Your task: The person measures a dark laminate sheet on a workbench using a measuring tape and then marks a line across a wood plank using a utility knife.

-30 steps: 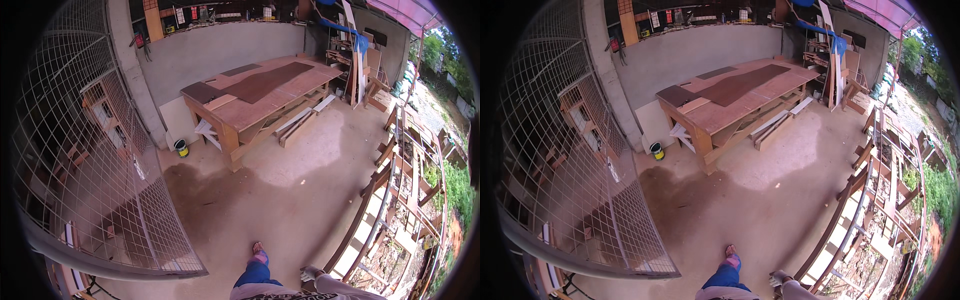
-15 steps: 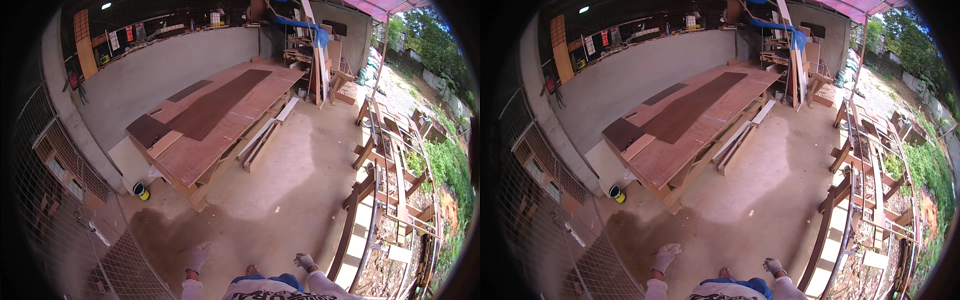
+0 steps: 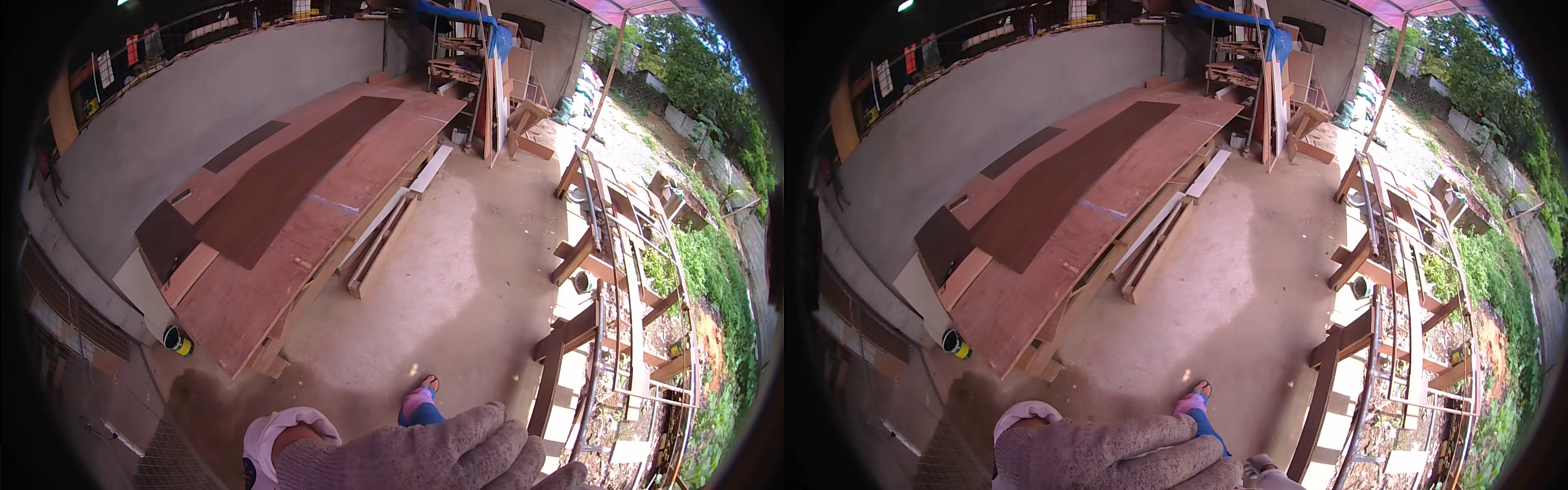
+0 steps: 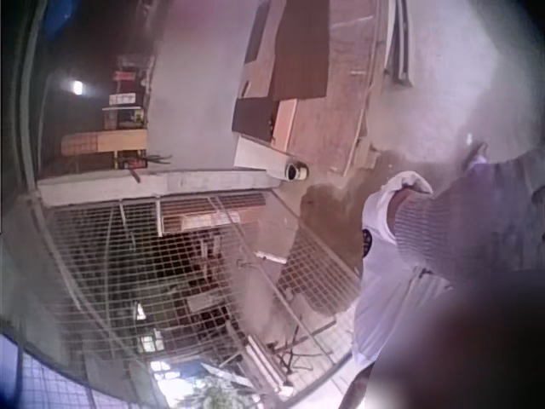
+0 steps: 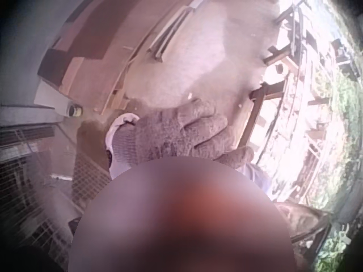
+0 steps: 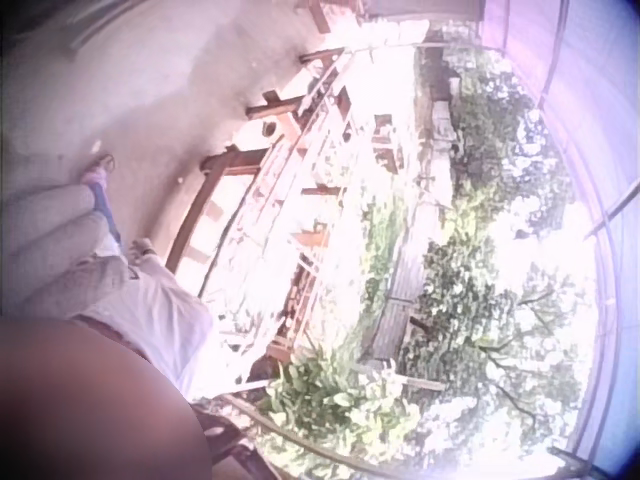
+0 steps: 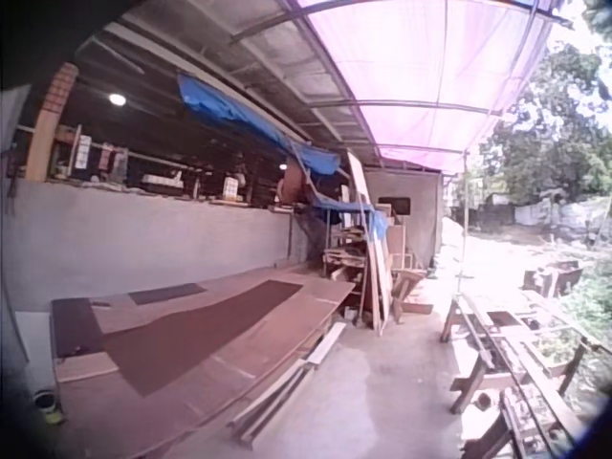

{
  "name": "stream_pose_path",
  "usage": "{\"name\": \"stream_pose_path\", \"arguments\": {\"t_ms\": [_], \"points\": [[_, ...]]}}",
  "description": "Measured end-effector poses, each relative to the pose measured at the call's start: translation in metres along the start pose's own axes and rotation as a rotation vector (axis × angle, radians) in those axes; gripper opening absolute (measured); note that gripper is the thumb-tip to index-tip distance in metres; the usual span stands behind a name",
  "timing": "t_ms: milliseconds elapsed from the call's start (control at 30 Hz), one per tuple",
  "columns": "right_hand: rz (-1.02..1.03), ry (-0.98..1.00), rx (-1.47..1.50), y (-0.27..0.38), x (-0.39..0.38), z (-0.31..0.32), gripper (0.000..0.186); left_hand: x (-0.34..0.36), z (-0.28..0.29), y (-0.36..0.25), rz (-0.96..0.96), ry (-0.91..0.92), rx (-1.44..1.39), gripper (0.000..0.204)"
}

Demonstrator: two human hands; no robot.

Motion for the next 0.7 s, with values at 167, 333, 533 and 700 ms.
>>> {"name": "stream_pose_path", "arguments": {"t_ms": [167, 333, 533, 700], "points": [[0.131, -0.025, -0.071, 0.169, 0.03, -0.01, 0.013, 0.042, -0.089, 0.187, 0.392, -0.096, -0.276, 0.056], [0.398, -0.055, -0.238, 0.404, 0.028, -0.034, 0.021, -0.123, -0.227, 0.408, 1.368, -0.274, -0.593, 0.066], [0.657, 0.001, -0.288, 0.67, 0.011, -0.086, 0.029, -0.266, -0.258, 0.559, 1.673, -1.021, -1.019, 0.082], [0.737, 0.229, -0.427, 0.839, 0.004, -0.205, 0.037, -0.383, -0.234, 0.658, 1.436, -1.566, -0.958, 0.078]]}}
Point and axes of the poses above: each hand's wrist, its own x-axis towards the middle knuckle, its own z-axis out of the back of the hand, y = z × x, the point moved 2 cm from there along x, towards the middle knuckle, and after that the axes turned 8 degrees about z, right-handed, at the moved point
